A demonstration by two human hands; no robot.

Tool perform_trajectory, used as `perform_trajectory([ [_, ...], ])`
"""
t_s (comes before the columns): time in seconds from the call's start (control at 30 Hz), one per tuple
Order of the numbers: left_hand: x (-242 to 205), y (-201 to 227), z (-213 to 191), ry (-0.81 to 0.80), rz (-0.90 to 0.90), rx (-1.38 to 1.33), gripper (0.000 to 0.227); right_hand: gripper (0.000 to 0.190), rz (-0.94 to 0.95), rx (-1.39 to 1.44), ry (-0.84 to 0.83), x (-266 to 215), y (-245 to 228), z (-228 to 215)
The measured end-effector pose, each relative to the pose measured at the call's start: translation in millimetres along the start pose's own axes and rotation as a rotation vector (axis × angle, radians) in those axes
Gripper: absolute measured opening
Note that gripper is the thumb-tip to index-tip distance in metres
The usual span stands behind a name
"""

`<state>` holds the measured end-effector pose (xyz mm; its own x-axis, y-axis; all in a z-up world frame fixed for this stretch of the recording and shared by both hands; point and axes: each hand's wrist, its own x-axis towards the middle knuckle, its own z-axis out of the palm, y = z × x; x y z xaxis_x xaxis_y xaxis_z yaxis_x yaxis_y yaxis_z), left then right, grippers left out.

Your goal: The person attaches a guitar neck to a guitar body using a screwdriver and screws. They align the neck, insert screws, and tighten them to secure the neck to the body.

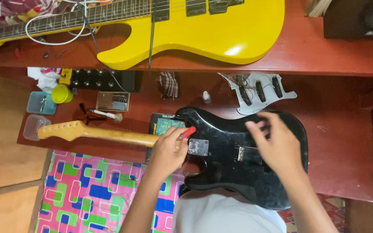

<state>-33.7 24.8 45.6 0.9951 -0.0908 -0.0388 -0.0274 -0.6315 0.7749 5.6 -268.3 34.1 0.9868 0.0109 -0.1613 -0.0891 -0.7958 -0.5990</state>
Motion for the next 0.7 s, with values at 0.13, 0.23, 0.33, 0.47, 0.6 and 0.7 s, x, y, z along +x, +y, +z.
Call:
perform_trajectory([
  [0.13,-12.0,-80.4,-32.7,-0.145,-0.11,0.482,0.043,0.064,0.199,-0.119,0.312,-29.1,128.2,41.0],
  [0.23,-10.8,-114.3,-30.9,-0.313,-0.082,0.585,0.069,0.075,0.359,-0.046,0.248,-54.5,150.9,64.0],
  [0.33,-7.2,-141.7,-16.9,-0.288,0.152,0.646,0.07,0.081,0.416,-0.106,0.381,-60.5,162.6,85.4],
  [0.47,0.6,-150.2,-11.6,-0.323,0.239,0.67,0.058,0.088,0.699,-0.153,0.303,-54.5,127.1,91.5],
  [0.6,-1.7,-158.9,-14.0,-0.321,0.274,0.663,0.057,0.086,0.576,-0.17,0.339,-62.8,135.6,96.1],
  [0.7,-2.6,-159.9,-13.9,-0.312,0.283,0.656,0.054,0.085,0.589,-0.16,0.318,-70.9,130.0,93.8],
])
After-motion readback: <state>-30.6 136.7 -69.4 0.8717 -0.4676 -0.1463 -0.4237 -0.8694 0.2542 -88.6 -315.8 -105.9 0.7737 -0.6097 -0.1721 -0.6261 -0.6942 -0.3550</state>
